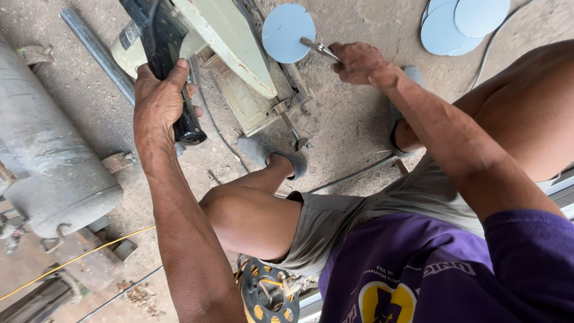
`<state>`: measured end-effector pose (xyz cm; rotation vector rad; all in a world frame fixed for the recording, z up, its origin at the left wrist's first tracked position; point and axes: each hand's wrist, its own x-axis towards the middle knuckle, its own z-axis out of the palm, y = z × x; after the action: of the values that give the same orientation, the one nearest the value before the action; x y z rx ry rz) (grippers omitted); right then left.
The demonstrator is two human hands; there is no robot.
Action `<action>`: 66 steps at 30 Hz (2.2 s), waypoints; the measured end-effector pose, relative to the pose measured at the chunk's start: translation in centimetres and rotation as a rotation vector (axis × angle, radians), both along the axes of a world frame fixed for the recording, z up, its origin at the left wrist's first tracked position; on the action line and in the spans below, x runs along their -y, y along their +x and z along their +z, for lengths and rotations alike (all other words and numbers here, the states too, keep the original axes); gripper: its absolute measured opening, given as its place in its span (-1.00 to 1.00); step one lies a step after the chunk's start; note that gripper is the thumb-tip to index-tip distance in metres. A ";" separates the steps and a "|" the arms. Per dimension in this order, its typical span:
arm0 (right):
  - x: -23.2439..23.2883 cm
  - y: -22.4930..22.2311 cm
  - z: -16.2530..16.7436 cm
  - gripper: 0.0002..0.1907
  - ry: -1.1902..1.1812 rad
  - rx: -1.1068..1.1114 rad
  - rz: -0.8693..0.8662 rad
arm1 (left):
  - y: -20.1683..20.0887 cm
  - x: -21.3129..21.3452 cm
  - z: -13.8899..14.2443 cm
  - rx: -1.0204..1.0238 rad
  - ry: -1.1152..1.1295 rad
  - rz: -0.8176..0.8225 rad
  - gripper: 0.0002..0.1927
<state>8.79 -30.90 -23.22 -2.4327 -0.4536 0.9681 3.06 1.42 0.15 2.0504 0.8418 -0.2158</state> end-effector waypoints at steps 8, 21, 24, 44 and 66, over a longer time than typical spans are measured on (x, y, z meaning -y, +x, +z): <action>-2.7 2.7 -3.6 -0.75 0.008 -0.018 -0.015 | 0.7 0.8 0.1 -0.017 -0.011 -0.001 -0.53; -2.6 4.5 -3.3 -0.67 -0.015 0.046 0.043 | 1.0 1.2 0.1 -0.024 0.019 0.007 -0.50; -1.5 4.5 -3.1 -0.66 -0.026 0.068 0.077 | 0.8 1.2 0.1 -0.025 0.032 0.008 -0.50; 3.3 5.3 2.0 -0.57 -0.049 0.224 0.165 | 0.6 0.7 0.1 -0.033 0.016 0.003 -0.51; -3.1 1.4 1.1 -0.28 1.344 -0.481 -0.157 | 0.0 -2.2 -2.2 -0.019 0.049 -0.014 -0.48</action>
<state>10.17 -27.84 -22.11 -0.9811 -0.4866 0.7386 3.07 3.61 -2.05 2.1035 0.8520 -0.2248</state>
